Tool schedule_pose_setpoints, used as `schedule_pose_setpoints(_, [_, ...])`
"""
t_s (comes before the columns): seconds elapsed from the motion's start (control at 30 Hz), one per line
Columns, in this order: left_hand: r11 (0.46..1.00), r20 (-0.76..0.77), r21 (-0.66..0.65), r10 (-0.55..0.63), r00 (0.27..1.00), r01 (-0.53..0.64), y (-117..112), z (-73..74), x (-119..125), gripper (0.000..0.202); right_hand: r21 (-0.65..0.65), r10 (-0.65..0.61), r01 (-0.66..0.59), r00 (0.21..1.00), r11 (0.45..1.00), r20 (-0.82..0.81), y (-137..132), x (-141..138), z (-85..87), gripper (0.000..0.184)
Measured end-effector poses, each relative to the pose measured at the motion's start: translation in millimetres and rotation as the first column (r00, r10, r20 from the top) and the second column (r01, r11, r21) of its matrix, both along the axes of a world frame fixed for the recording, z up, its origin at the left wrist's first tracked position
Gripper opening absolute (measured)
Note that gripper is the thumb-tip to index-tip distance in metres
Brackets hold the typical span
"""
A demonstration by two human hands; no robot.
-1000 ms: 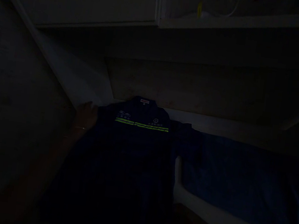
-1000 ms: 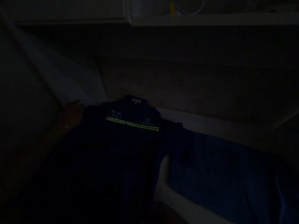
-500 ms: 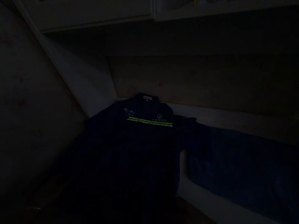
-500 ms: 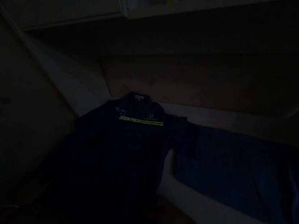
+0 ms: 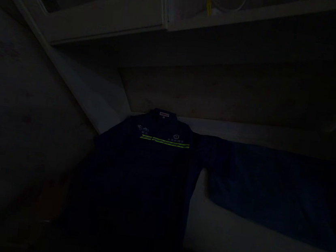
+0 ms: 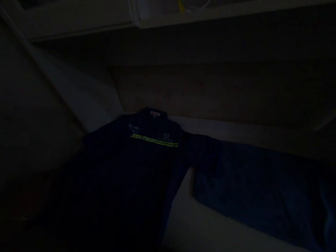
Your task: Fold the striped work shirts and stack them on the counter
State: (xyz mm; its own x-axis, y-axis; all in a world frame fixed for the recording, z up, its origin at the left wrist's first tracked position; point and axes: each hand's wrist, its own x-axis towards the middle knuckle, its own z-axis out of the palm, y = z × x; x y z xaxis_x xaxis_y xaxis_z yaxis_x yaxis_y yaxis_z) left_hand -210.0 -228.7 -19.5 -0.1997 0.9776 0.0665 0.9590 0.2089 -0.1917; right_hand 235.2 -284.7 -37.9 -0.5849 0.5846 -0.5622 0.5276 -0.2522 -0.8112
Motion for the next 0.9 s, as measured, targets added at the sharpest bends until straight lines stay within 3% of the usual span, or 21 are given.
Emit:
schedule_pose_setpoints(0.1, [0.955, 0.139, 0.190, -0.256, 0.957, 0.228, 12, -1.5, 61, 0.050, 0.159, 0.112, -0.128, 0.988, 0.979, 0.104, 4, 4, 16.8, 0.047])
schedule_pose_setpoints(0.17, [0.917, 0.290, 0.265, -0.372, 0.882, 0.300, 20, -5.9, 120, 0.048, 0.391, 0.062, -0.098, 0.993, 0.915, 0.102, 15, -2, 28.8, 0.048])
schedule_pose_setpoints(0.2, [0.903, 0.338, 0.274, -0.411, 0.846, 0.329, 24, -9.1, 150, 0.048, 0.532, -0.020, -0.031, 0.996, 0.846, 0.090, 24, -8, 32.6, 0.046])
schedule_pose_setpoints(0.27, [0.877, 0.353, 0.231, -0.479, 0.804, 0.421, 32, -18.7, 199, 0.049, 0.778, -0.234, 0.084, 0.969, 0.622, 0.083, 50, -22, 32.7, 0.041])
schedule_pose_setpoints(0.3, [0.865, 0.337, 0.183, -0.502, 0.796, 0.468, 35, -25.7, 217, 0.049, 0.858, -0.305, 0.082, 0.948, 0.508, 0.090, 67, -29, 28.4, 0.041])
schedule_pose_setpoints(0.33, [0.855, 0.316, 0.126, -0.515, 0.797, 0.503, 37, -34.1, 231, 0.050, 0.903, -0.349, 0.051, 0.930, 0.426, 0.112, 85, -34, 21.5, 0.043])
schedule_pose_setpoints(0.37, [0.850, 0.296, 0.071, -0.517, 0.803, 0.521, 39, -43.8, 239, 0.051, 0.923, -0.377, 0.011, 0.915, 0.385, 0.146, 103, -37, 12.4, 0.047])
schedule_pose_setpoints(0.4, [0.851, 0.281, 0.028, -0.510, 0.813, 0.524, 40, -54.3, 243, 0.052, 0.926, -0.387, -0.031, 0.903, 0.376, 0.187, 120, -37, 1.7, 0.049])
schedule_pose_setpoints(0.5, [0.868, 0.257, 0.006, -0.481, 0.838, 0.496, 39, -83.0, 242, 0.058, 0.890, -0.348, -0.138, 0.886, 0.433, 0.307, 156, -29, -32.4, 0.053])
schedule_pose_setpoints(0.6, [0.865, 0.249, 0.020, -0.490, 0.835, 0.502, 37, -94.1, 234, 0.060, 0.875, -0.328, -0.179, 0.878, 0.450, 0.349, 166, -21, -57.2, 0.054])
schedule_pose_setpoints(0.67, [0.862, 0.247, 0.025, -0.495, 0.833, 0.506, 40, -86.3, 231, 0.059, 0.882, -0.339, -0.177, 0.876, 0.438, 0.344, 165, -19, -64.2, 0.054])
schedule_pose_setpoints(0.73, [0.875, 0.216, 0.077, -0.483, 0.848, 0.479, 50, -67.2, 228, 0.057, 0.880, -0.336, -0.179, 0.876, 0.441, 0.346, 163, -20, -65.1, 0.054])
schedule_pose_setpoints(0.83, [0.877, 0.135, 0.215, -0.462, 0.877, 0.429, 78, -34.1, 225, 0.057, 0.871, -0.326, -0.184, 0.876, 0.457, 0.356, 163, -21, -62.1, 0.055])
schedule_pose_setpoints(0.9, [0.876, 0.106, 0.227, -0.457, 0.883, 0.426, 101, -25.0, 222, 0.059, 0.870, -0.323, -0.180, 0.879, 0.458, 0.352, 164, -21, -61.0, 0.056])
